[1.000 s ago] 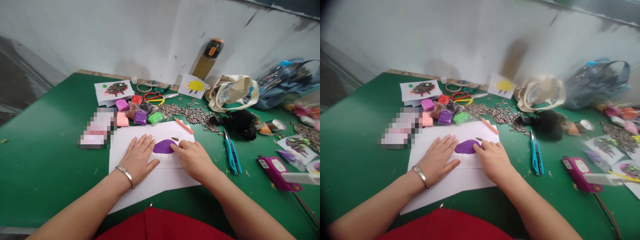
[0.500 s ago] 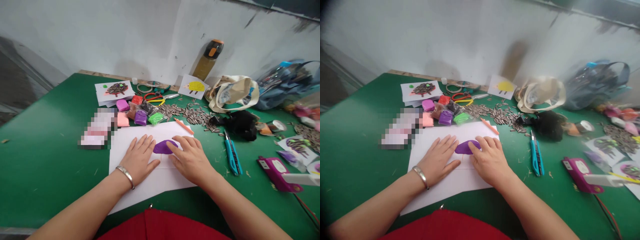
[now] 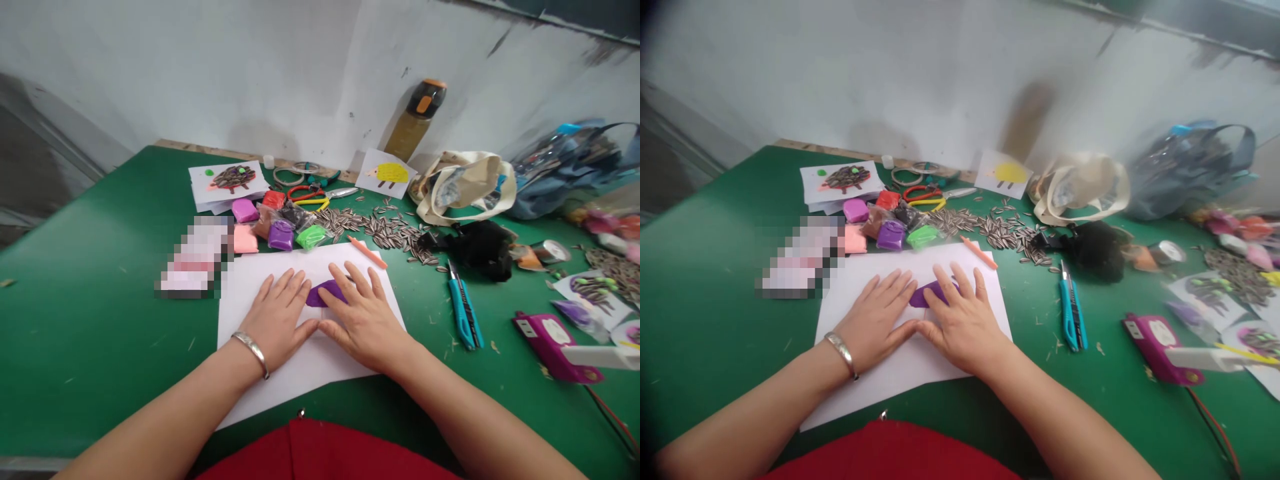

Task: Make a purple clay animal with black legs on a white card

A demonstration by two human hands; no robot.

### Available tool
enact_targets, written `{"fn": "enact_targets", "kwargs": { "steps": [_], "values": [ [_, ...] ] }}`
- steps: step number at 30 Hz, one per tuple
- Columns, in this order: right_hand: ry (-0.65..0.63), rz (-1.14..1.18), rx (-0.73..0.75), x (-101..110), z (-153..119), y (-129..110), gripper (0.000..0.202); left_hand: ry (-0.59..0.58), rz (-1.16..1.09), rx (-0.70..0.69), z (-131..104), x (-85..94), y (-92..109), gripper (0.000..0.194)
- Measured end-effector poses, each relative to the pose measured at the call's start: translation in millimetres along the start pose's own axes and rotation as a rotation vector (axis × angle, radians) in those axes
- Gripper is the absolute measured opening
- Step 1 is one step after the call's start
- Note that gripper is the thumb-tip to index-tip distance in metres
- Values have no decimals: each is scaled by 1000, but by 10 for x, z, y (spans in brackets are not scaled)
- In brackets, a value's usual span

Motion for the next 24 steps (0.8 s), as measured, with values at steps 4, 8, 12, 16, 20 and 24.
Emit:
{"fn": "enact_targets", "kwargs": {
  "steps": [4, 8, 12, 16, 20, 24],
  "values": [
    [-13, 0, 16, -25, 17, -17, 56, 1, -9, 3, -1, -5, -7, 60],
    [-17, -1, 23, -20, 57, -11, 58, 9, -20, 9, -5, -10, -16, 61],
    [-10, -16, 3, -31, 69, 33, 58, -2, -22, 11, -4, -11, -11, 62],
    [3, -42, -14, -42, 47, 84, 56, -3, -33, 12, -3, -10, -12, 63],
    [6, -56, -26, -52, 36, 129, 56, 10, -38, 7, -5, -8, -11, 62],
    [15, -63, -48, -51, 36, 167, 57, 5, -23, 8, -2, -7, -5, 61]
  ]
}}
Point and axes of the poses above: each hand's wrist, its own z-axis towards the middle knuckle, its own x-axis out of the back of the hand, y = z × x, the point moved 8 cm from there along z, towards the middle knuckle, and after that the axes turned 4 degrees about -x, right-handed, at the moved point
